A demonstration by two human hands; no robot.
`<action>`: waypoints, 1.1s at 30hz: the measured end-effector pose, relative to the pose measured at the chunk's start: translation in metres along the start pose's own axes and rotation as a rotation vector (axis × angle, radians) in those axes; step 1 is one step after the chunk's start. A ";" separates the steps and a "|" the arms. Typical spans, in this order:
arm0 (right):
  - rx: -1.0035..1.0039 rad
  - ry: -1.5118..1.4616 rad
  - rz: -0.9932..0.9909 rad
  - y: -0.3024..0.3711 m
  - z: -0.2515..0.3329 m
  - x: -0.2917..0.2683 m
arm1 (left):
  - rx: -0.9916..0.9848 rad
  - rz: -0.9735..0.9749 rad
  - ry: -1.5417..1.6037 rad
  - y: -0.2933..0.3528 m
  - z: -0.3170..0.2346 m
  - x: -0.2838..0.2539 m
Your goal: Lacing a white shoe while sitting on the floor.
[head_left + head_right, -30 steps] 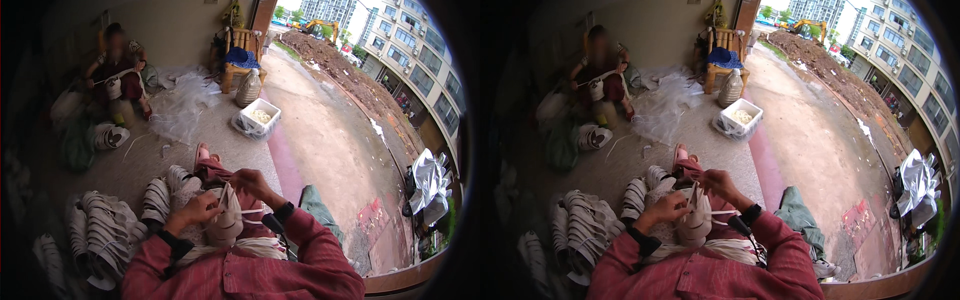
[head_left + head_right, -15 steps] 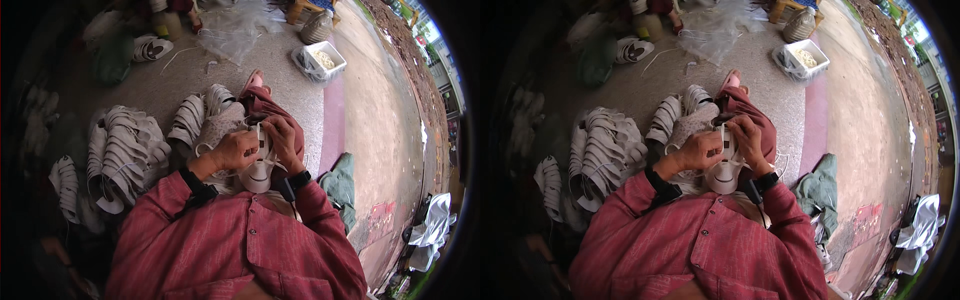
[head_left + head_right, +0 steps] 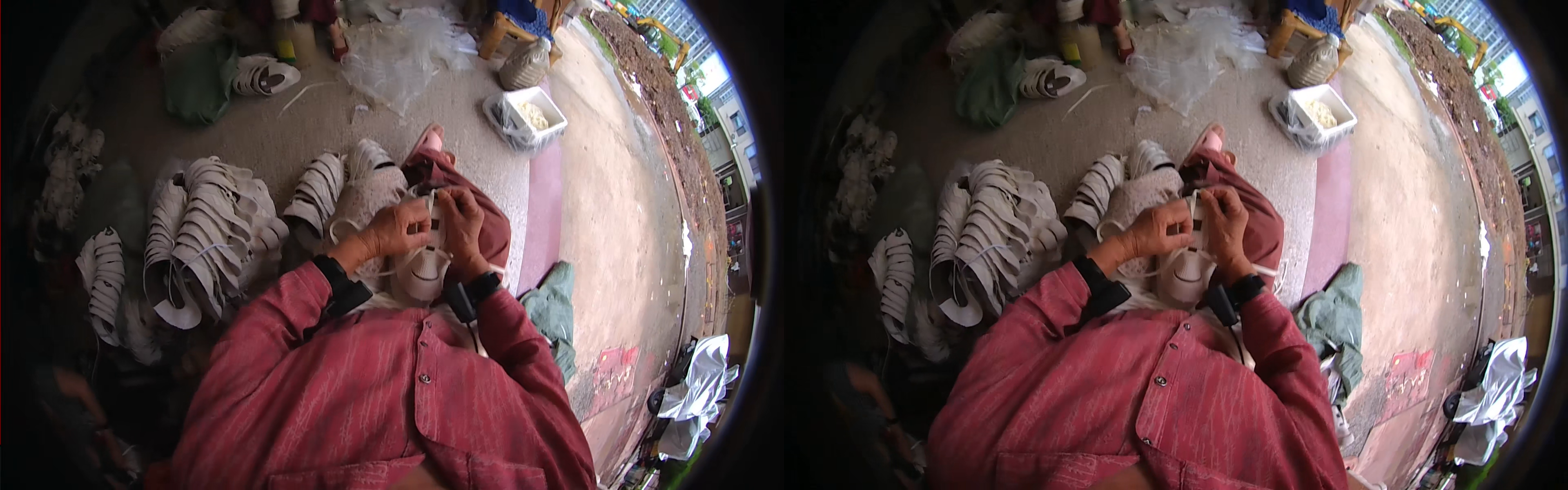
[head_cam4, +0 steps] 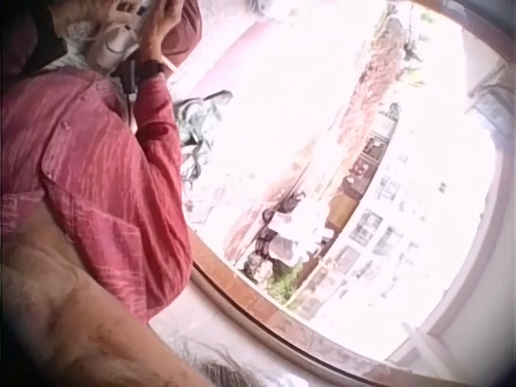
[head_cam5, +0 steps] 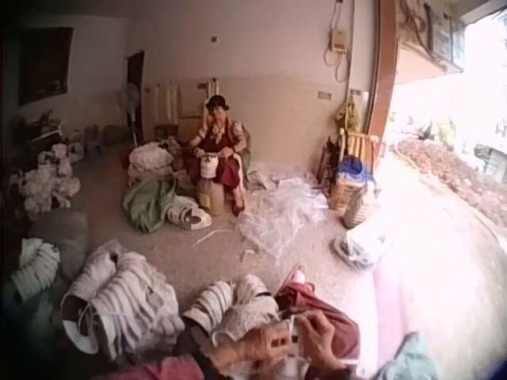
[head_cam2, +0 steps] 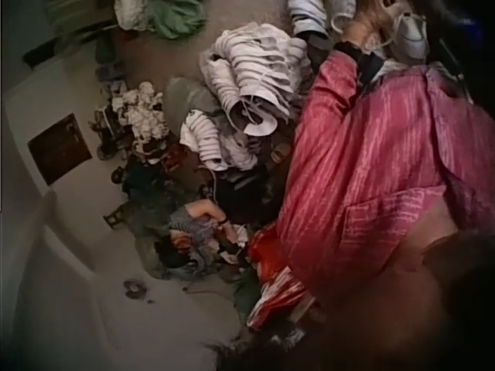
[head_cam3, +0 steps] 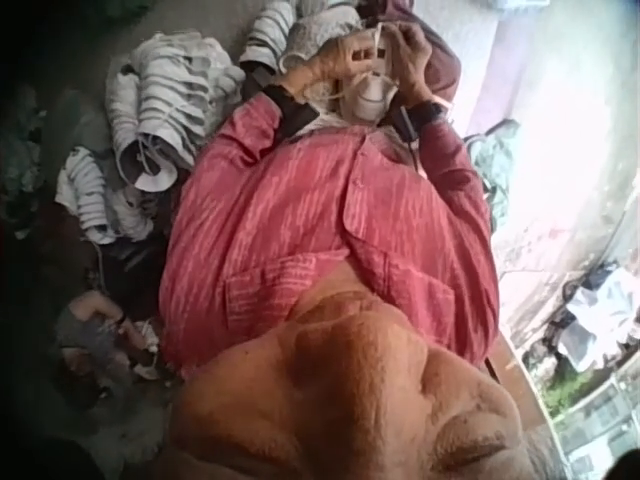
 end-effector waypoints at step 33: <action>0.486 -0.327 0.297 0.030 0.041 0.007 | -0.489 -0.010 0.888 0.008 0.004 -0.009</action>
Point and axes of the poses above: each hand's wrist, its own y-axis away from the middle knuckle, its own x-axis out of the palm, z = x × y, the point moved 10 cm from there along -y, towards the middle knuckle, and after that the axes turned 3 degrees about z, right-handed, at the moved point
